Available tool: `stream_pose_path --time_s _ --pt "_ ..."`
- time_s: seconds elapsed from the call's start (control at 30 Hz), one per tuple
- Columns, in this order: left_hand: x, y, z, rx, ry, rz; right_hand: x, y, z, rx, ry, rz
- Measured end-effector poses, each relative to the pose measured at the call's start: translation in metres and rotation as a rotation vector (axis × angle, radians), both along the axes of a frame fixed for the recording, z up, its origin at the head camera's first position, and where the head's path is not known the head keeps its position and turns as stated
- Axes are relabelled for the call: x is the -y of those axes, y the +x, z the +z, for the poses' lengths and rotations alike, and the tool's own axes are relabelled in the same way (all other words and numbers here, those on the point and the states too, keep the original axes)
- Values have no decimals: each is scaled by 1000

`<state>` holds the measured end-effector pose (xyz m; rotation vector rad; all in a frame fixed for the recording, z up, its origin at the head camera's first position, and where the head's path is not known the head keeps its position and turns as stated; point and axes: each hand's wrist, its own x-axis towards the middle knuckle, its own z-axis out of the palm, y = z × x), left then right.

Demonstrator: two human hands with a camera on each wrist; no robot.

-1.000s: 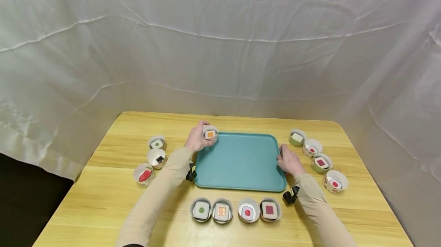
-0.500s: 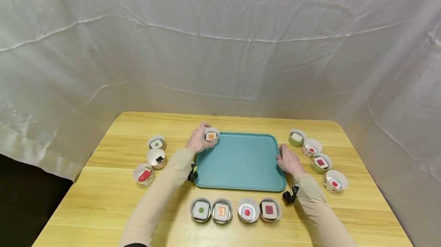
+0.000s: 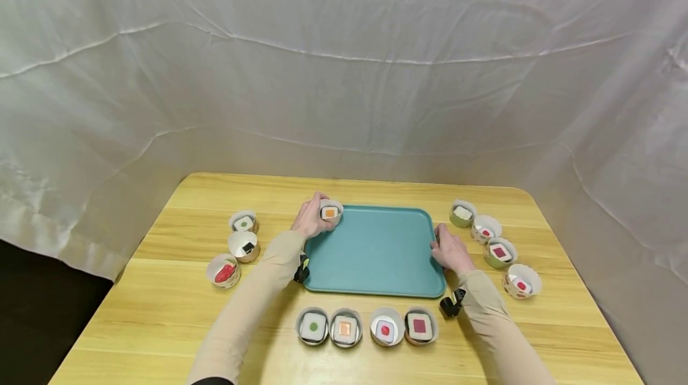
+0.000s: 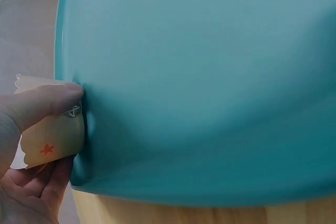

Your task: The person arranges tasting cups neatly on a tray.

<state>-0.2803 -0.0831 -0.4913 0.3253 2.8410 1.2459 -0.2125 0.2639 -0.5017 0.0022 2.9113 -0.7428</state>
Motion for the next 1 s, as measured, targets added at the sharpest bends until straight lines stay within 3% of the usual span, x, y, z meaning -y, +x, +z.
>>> stream_pose_path --time_s 0.63,1.0 --pt "3 2 -3 0 38 4 1 -2 -2 21 8 -13" --pt "4 1 -4 -7 14 8 4 -1 0 35 5 -17"
